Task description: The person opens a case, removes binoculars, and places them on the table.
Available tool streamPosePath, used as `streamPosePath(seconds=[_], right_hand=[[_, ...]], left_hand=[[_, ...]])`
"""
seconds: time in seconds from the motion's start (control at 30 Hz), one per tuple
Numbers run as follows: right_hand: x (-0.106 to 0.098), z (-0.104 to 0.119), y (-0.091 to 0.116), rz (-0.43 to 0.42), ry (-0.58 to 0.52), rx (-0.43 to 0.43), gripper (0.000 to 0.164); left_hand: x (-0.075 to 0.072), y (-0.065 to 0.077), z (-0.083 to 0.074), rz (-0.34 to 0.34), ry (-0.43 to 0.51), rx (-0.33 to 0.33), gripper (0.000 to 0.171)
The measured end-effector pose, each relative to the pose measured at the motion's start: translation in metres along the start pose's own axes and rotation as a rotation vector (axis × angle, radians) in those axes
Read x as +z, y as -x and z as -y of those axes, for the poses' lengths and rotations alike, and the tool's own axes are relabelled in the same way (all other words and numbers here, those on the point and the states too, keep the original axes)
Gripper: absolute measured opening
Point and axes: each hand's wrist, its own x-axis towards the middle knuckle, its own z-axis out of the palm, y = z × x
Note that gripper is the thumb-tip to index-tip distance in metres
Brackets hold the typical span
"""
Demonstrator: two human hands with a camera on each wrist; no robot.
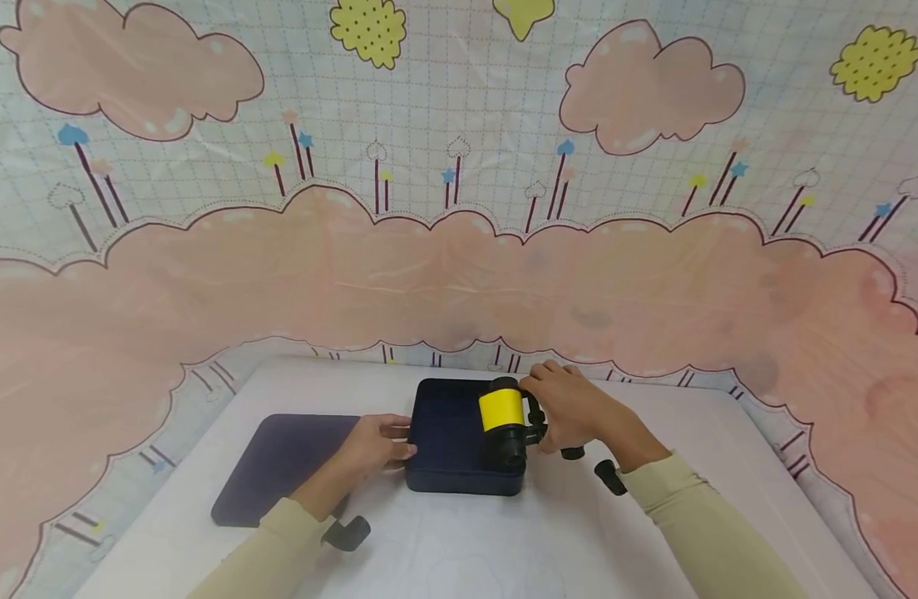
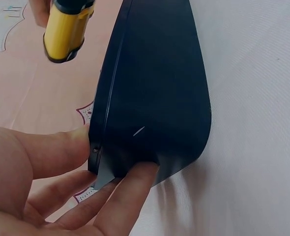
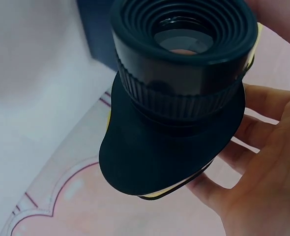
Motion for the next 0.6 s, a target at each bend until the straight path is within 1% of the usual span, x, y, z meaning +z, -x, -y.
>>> streamPosePath(seconds=[0.23, 0.47, 0.6], right_hand=[[0.003, -0.011, 0.014, -0.007, 0.001, 0.028, 0.086], [0.005, -0.023, 0.023, 0.008, 0.000, 0.080, 0.089], [0.003, -0.028, 0.027, -0.015, 0.000, 0.093, 0.089]], left_hand=[[0.001, -0.001, -0.002, -0.004, -0.001, 0.000, 0.057], [0.001, -0.001, 0.001, -0.007, -0.003, -0.002, 0.058], [0.000, -0.001, 0.001, -0.009, 0.007, 0.005, 0.057]])
